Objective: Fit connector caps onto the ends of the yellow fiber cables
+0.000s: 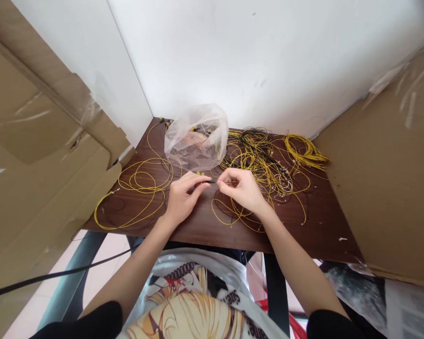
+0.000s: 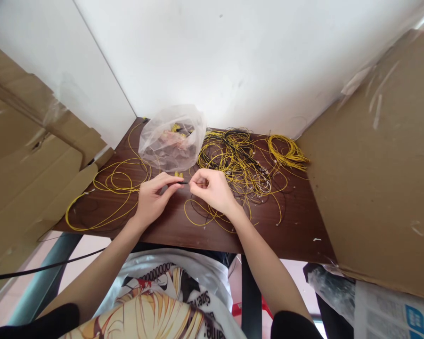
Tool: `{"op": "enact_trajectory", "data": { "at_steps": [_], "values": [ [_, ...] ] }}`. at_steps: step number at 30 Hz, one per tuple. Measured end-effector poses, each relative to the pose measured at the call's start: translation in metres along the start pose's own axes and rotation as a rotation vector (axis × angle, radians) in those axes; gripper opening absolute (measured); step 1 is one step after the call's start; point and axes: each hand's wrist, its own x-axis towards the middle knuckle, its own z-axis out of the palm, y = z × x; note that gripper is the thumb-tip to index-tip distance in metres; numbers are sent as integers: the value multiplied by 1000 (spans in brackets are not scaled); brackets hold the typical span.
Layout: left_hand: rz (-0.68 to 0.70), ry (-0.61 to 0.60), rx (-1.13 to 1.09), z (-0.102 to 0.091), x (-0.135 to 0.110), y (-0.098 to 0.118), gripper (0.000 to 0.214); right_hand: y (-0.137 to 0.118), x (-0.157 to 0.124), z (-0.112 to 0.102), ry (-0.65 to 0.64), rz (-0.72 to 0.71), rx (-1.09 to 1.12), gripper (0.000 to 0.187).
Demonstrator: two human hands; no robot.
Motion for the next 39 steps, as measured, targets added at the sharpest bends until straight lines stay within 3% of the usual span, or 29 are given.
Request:
{"op": "enact_trajectory", "data": {
  "at_steps": [6, 17, 24, 31, 39],
  "values": [
    [56, -4, 31, 0, 0, -2, 13, -2, 0, -1, 10, -94, -97, 7],
    [1, -9, 18, -1, 0, 1, 13, -2, -1, 0, 24, -191, -141, 8],
    [-211, -11, -141, 3, -3, -4, 14, -2, -1, 0, -13, -45, -35, 8],
    [-204, -93, -189, 4, -3, 1, 3, 3, -1, 4, -34, 47, 121, 9],
    [-269, -135, -263, 4, -4, 2, 5, 3, -1, 7, -89, 68, 168, 11]
  ]
}}
